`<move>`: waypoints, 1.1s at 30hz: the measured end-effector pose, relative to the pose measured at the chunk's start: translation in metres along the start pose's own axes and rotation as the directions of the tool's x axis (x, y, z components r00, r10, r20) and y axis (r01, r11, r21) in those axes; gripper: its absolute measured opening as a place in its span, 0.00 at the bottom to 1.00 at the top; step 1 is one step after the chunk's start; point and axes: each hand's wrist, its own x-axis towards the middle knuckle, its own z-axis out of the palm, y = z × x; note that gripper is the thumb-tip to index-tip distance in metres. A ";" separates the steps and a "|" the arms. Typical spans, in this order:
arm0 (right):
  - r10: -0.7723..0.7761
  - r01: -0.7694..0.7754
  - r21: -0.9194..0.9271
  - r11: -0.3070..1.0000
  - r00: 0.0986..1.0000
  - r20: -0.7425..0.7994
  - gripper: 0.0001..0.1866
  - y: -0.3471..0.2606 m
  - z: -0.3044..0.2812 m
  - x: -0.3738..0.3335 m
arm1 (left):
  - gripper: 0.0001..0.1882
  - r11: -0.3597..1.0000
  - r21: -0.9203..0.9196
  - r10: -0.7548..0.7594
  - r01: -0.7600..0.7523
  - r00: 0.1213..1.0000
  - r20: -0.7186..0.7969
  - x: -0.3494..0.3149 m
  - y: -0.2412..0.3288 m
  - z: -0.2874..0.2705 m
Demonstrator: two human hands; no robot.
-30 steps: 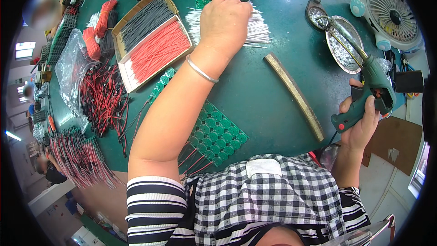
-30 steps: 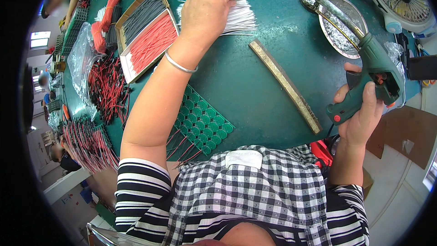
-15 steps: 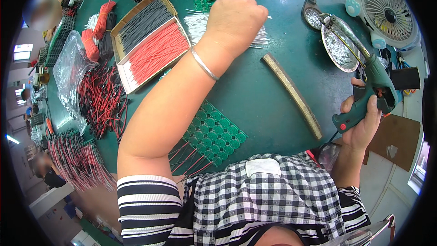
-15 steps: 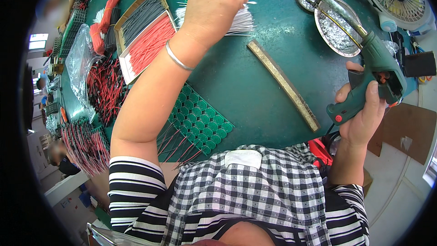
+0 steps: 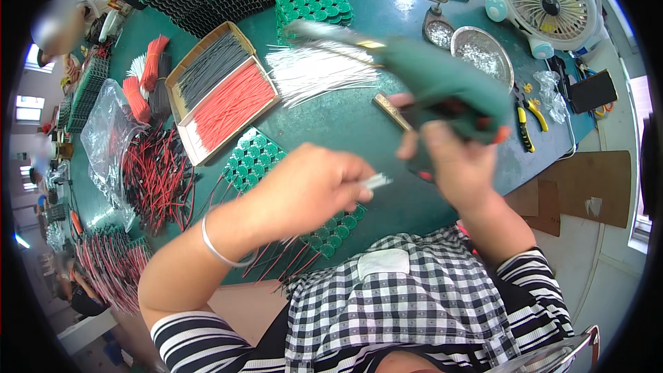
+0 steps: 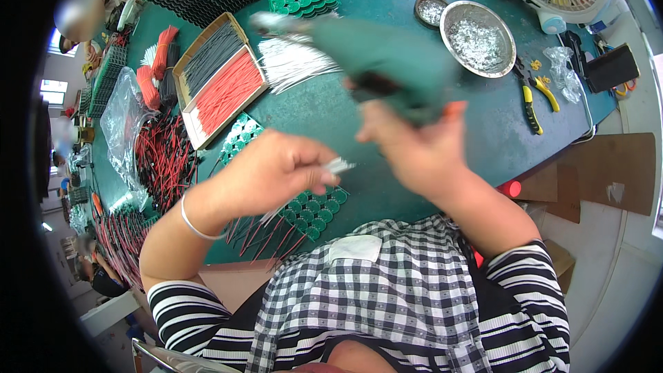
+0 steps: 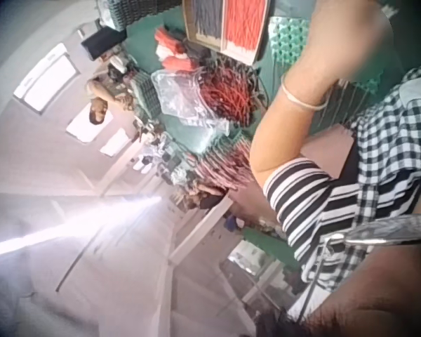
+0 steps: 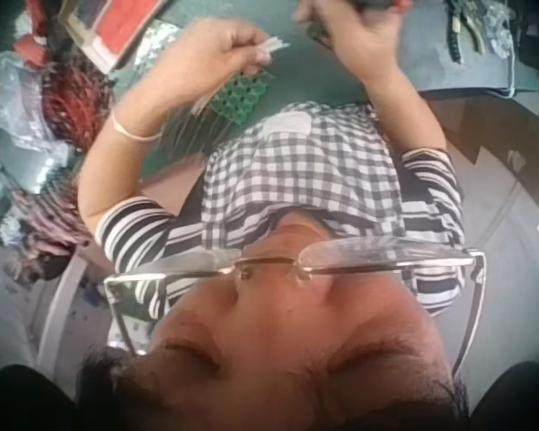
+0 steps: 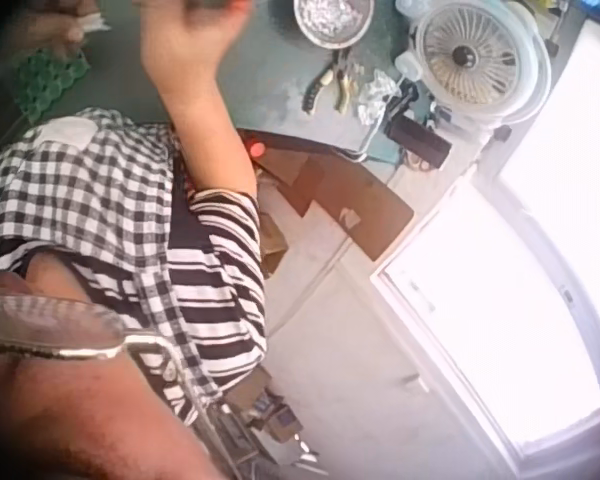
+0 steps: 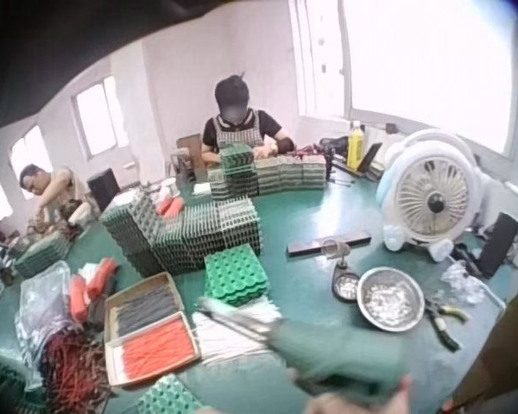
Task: The person solders wires onto circular LED circuit boards using a soldering iron.
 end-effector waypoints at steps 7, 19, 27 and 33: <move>-0.082 0.117 -0.201 0.972 0.981 0.179 0.25 0.017 0.071 0.014 | 0.08 0.942 -0.330 -0.092 0.061 0.993 -0.079 -0.036 -0.025 0.019; 0.118 0.115 -0.479 0.870 0.896 0.429 0.23 -0.026 -0.010 0.058 | 0.06 0.896 -0.436 -0.249 0.090 0.913 -0.323 -0.139 -0.072 -0.006; 0.344 -0.188 -0.428 0.884 0.882 0.322 0.34 -0.050 0.001 0.074 | 0.05 0.935 0.229 -0.005 0.270 0.658 -0.753 -0.156 -0.101 -0.001; 0.571 -0.574 -0.052 0.817 0.794 0.206 0.31 0.001 0.025 0.036 | 0.12 0.895 0.275 0.072 0.351 0.495 -0.866 -0.131 -0.122 0.028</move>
